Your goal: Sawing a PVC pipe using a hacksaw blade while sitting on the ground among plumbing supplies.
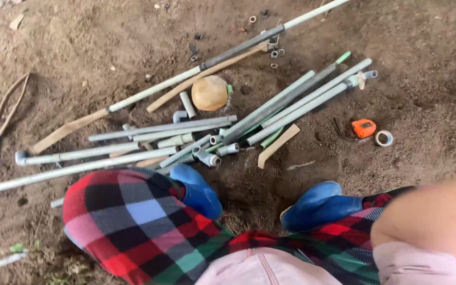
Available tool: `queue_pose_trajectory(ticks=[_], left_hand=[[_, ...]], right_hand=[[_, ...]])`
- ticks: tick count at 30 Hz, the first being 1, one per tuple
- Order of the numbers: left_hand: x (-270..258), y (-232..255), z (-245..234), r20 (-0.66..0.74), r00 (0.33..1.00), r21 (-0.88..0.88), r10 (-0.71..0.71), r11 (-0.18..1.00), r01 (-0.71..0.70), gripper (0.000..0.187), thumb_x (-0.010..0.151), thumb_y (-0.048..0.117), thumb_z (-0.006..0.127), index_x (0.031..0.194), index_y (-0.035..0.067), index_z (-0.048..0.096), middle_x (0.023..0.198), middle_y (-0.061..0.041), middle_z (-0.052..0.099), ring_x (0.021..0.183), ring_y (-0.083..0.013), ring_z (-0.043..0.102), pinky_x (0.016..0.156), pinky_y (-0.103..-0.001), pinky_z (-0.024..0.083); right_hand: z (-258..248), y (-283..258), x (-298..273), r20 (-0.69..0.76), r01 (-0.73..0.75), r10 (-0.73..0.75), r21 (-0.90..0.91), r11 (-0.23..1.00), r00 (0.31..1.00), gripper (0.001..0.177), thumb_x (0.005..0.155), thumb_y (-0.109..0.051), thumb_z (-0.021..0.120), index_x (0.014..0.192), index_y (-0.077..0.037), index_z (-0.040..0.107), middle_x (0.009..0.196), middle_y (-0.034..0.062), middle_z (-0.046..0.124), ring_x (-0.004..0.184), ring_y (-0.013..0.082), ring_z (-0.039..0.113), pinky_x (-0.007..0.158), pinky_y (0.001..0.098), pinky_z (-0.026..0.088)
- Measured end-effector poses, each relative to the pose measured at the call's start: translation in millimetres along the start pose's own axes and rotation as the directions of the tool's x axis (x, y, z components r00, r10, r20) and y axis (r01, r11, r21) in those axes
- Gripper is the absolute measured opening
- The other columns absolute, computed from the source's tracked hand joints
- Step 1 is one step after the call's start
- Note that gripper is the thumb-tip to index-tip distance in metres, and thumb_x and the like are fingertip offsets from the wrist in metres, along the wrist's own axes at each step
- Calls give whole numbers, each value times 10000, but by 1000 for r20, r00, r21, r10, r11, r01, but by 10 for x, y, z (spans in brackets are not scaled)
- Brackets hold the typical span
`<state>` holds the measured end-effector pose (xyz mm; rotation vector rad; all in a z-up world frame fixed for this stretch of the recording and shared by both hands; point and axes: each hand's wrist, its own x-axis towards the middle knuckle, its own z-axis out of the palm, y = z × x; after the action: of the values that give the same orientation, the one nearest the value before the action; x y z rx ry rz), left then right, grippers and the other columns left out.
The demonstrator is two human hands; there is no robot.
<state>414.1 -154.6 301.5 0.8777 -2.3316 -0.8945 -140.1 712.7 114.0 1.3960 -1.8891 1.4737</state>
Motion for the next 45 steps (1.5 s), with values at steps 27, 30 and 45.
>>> queue_pose_trajectory(ticks=[27, 30, 45], left_hand=[[-1199, 56, 1249, 730, 589, 312, -347, 936, 164, 330, 886, 309, 571, 926, 16, 718, 807, -105, 677, 758, -208, 594, 730, -329, 464], [-1282, 270, 1243, 796, 549, 255, -256, 964, 80, 325, 830, 303, 589, 920, 42, 761, 846, -82, 711, 812, -181, 625, 772, -303, 482], [-946, 207, 3357, 665, 744, 603, -68, 637, -481, 935, 607, 500, 783, 1390, 404, 282, 1021, -57, 439, 612, -108, 471, 440, -216, 467]], right_hand=[[2887, -1523, 978, -251, -801, 888, 387, 458, 386, 254, 974, -308, 492, 915, -72, 566, 510, -66, 380, 386, 44, 287, 342, 220, 269], [2812, -1395, 862, -313, -807, 882, 375, 456, 352, 263, 954, -345, 532, 882, -93, 550, 561, -29, 431, 414, 67, 347, 337, 236, 298], [2643, -1945, 578, -436, -946, 851, -2, 324, 293, 229, 1034, -279, 520, 886, -104, 534, 644, -47, 446, 481, 38, 363, 381, 197, 327]])
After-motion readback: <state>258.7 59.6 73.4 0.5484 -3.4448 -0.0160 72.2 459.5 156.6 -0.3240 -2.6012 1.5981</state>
